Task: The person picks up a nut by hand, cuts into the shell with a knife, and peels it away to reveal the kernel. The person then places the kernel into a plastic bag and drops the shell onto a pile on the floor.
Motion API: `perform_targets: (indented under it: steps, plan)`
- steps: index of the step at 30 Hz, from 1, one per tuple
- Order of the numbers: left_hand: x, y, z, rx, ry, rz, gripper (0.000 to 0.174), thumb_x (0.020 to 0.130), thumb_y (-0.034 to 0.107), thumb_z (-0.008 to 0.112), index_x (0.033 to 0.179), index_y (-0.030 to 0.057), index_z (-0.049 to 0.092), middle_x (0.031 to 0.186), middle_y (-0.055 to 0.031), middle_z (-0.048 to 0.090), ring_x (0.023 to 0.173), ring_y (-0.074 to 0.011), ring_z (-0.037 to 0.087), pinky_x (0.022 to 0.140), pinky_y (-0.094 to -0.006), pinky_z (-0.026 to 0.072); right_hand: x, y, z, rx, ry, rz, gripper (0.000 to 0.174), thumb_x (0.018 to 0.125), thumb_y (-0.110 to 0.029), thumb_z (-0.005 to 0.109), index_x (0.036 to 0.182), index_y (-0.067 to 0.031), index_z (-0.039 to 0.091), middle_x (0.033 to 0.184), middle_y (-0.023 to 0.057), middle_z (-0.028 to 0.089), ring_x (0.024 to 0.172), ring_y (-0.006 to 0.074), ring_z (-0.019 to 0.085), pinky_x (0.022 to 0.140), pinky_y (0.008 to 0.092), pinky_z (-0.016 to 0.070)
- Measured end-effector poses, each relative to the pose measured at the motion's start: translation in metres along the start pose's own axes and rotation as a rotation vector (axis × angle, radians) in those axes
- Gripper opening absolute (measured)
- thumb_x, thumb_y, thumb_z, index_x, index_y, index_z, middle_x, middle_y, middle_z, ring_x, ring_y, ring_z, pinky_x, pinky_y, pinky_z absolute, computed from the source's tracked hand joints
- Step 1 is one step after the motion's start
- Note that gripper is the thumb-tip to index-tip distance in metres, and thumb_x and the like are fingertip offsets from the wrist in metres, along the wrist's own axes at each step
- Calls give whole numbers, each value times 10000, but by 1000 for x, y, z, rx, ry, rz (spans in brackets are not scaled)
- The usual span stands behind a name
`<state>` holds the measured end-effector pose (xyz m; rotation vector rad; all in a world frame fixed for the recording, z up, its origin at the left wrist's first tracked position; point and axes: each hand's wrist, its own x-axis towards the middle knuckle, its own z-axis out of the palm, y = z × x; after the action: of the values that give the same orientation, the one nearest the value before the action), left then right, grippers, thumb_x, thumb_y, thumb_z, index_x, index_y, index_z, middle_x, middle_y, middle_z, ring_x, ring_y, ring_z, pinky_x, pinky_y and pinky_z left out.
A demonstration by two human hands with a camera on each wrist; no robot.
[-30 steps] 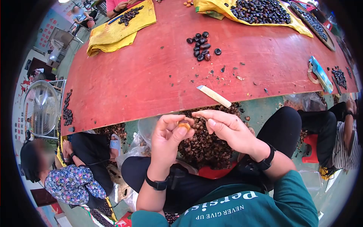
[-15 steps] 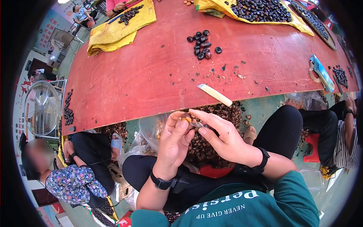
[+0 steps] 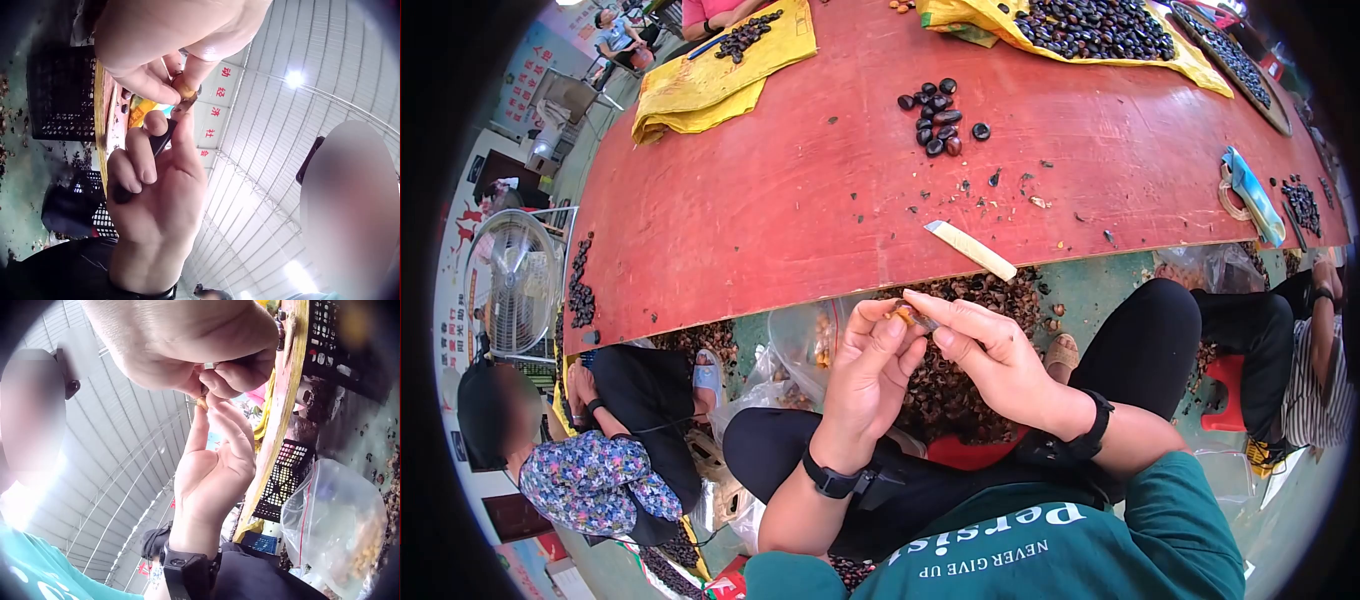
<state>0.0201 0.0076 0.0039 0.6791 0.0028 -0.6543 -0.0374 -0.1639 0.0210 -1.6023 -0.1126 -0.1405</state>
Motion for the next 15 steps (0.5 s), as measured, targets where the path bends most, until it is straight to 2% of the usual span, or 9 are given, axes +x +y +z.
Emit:
perform_targets:
  steps: [2, 5, 8, 13, 15]
  plan:
    - [-1, -1, 0, 3, 0, 12, 185, 1001, 68, 611, 1182, 107, 612, 1118, -63, 703, 1047, -152, 697, 918, -279, 595, -1, -8, -3, 53, -35, 117, 399, 1032, -25, 494, 1420, -85, 570, 1060, 91, 636, 985, 162, 603, 874, 302, 490]
    - [-1, -3, 1, 8, 0, 23, 184, 1000, 60, 608, 1180, 100, 611, 1123, -69, 700, 1048, -159, 699, 924, -281, 594, -1, -3, -3, 118, -28, 62, 388, 1042, -36, 483, 1420, -72, 566, 1135, 94, 646, 1070, 160, 602, 942, 294, 474]
    - [-1, -2, 3, 21, -7, 24, 177, 1002, 57, 604, 1175, 96, 608, 1126, -70, 696, 1047, -165, 702, 926, -283, 593, -2, -6, -3, 192, -35, 127, 372, 1053, -51, 471, 1412, -53, 568, 1219, 93, 645, 1138, 152, 588, 986, 289, 455]
    - [0, 0, -1, 63, -24, -2, 156, 1009, 61, 594, 1164, 86, 599, 1124, -75, 694, 1039, -167, 703, 929, -287, 592, -1, -10, -8, 377, -43, 313, 361, 1054, -69, 467, 1397, -33, 575, 1265, 70, 648, 1149, 138, 586, 989, 293, 459]
    - [0, 3, 0, 119, -31, 5, 167, 1011, 72, 598, 1176, 86, 587, 1124, -81, 695, 1029, -160, 703, 927, -286, 590, 0, -9, -12, 393, -55, 332, 358, 1052, -76, 471, 1391, -27, 577, 1259, 67, 655, 1139, 138, 592, 984, 290, 461]
